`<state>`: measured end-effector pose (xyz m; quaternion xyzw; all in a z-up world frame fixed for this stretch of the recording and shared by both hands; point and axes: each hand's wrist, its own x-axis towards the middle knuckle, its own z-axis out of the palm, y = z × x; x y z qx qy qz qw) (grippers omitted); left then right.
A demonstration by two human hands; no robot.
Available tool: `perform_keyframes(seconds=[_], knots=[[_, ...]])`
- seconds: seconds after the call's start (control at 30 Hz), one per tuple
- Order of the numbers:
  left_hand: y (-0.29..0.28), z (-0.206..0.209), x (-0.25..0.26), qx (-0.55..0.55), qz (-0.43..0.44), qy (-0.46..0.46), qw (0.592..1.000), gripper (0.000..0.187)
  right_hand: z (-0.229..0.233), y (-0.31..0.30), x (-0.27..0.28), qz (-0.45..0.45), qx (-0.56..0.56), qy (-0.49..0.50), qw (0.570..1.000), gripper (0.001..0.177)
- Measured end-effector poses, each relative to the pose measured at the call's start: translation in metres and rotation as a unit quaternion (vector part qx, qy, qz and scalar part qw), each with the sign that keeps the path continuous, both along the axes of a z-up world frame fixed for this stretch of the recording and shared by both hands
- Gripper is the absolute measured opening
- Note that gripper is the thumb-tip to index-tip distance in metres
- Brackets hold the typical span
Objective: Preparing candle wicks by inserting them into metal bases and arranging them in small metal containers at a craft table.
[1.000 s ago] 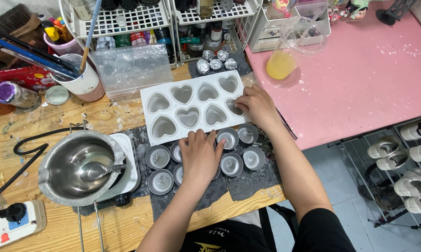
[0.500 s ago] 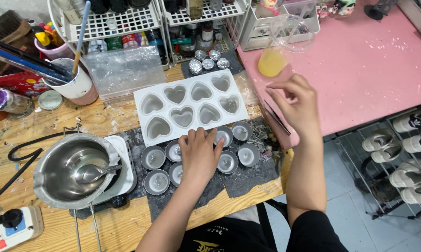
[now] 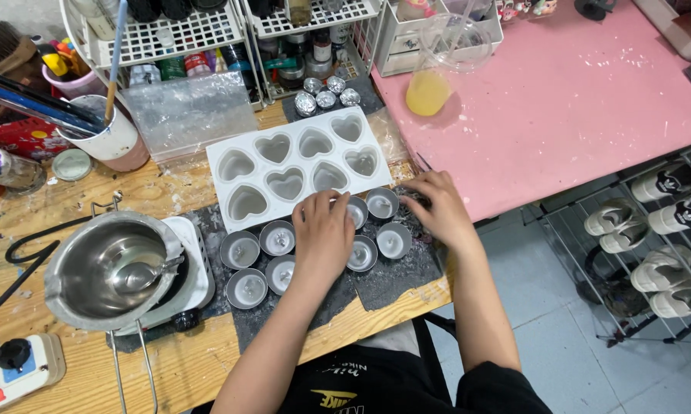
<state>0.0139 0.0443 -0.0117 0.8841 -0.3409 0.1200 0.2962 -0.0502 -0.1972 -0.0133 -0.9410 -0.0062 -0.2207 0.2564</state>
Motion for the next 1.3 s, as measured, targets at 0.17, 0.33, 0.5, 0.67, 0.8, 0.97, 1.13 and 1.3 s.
perform_keyframes(seconds=[0.17,0.33,0.5,0.67,0.8,0.97,1.13,1.3], knots=[[-0.017,-0.002,0.022,0.020,-0.005,-0.033,0.999,0.046,-0.014,-0.003,0.003,-0.012,0.011,0.014,1.000,0.020],[-0.052,-0.022,0.062,0.071,-0.013,-0.036,0.997,0.045,-0.019,-0.005,0.000,-0.014,0.022,0.003,1.000,0.015],[-0.077,-0.048,0.094,0.150,-0.019,-0.020,0.988,0.042,-0.021,-0.007,0.000,0.002,0.045,0.000,0.999,0.020],[-0.080,-0.055,0.108,0.141,-0.023,-0.078,0.987,0.032,-0.014,0.001,-0.003,0.001,0.014,-0.003,1.000,0.022],[-0.081,-0.056,0.113,0.163,-0.031,-0.059,0.984,0.029,-0.029,-0.008,0.000,-0.018,0.033,0.020,0.999,0.013],[-0.080,-0.053,0.111,0.165,-0.031,-0.086,0.982,0.025,-0.016,0.002,-0.001,-0.016,0.017,0.012,1.000,0.014],[-0.088,-0.054,0.118,0.156,-0.034,-0.119,0.980,0.019,-0.020,-0.001,0.000,-0.013,0.012,0.003,1.000,0.013],[-0.095,-0.044,0.121,0.179,-0.039,-0.138,0.973,0.011,-0.027,-0.007,0.000,-0.007,0.030,-0.003,1.000,0.011]])
